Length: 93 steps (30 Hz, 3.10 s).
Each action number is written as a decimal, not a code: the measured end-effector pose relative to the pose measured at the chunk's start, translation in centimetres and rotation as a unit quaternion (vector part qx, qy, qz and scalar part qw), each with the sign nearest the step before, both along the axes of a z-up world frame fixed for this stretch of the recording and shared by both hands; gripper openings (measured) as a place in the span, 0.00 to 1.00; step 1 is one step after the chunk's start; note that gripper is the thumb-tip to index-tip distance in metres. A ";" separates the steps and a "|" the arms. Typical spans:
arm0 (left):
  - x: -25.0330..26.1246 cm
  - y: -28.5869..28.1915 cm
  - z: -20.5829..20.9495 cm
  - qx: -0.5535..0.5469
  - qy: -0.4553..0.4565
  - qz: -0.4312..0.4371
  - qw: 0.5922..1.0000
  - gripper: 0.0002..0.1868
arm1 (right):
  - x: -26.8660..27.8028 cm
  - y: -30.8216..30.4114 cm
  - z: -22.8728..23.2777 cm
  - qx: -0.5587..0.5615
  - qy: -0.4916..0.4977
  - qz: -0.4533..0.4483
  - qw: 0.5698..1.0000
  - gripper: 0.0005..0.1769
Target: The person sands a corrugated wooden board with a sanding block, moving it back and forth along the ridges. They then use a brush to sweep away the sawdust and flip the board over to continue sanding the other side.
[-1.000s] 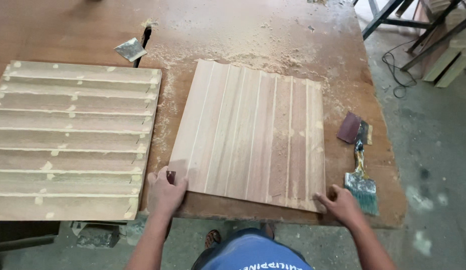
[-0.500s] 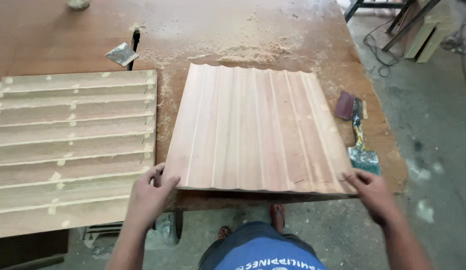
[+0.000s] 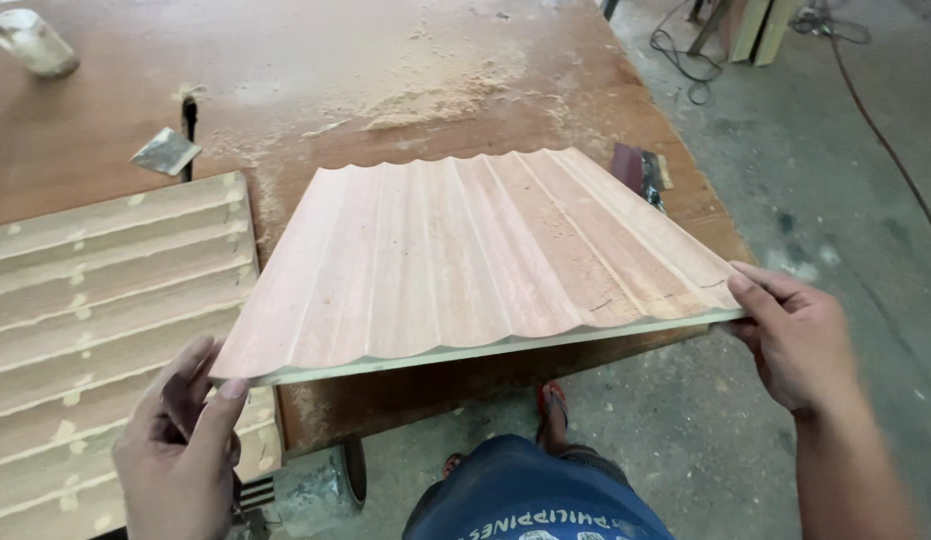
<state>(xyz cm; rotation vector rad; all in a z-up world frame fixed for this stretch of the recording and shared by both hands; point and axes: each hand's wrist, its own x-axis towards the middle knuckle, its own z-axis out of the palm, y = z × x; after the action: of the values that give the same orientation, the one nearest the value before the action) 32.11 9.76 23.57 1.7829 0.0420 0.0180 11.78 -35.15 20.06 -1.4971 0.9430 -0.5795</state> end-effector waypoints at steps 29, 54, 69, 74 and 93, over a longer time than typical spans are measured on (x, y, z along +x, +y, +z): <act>-2.9 -0.6 -0.5 0.063 0.126 0.019 0.990 0.23 | -3.5 -0.1 -4.7 0.031 0.025 0.005 0.999 0.18; -3.8 -0.2 -5.9 0.060 0.222 0.011 0.973 0.25 | -4.4 -0.7 -10.4 0.021 0.108 0.001 0.994 0.17; -1.0 0.3 -6.3 0.179 0.178 0.041 0.967 0.20 | -2.8 4.3 -8.7 0.093 0.122 0.033 0.988 0.23; -1.4 -1.9 -7.1 0.173 0.269 0.041 0.947 0.17 | -1.1 4.8 -8.6 0.118 0.155 0.022 0.981 0.25; -6.4 -5.1 -16.4 0.080 0.272 -0.111 0.953 0.12 | 4.1 -3.4 -12.9 -0.083 0.367 0.120 0.919 0.48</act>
<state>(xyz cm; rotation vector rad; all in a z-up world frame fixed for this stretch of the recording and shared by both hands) 25.70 4.69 7.19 1.8980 0.2404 -0.6494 15.87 -38.57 7.14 -2.0032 1.2636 0.1155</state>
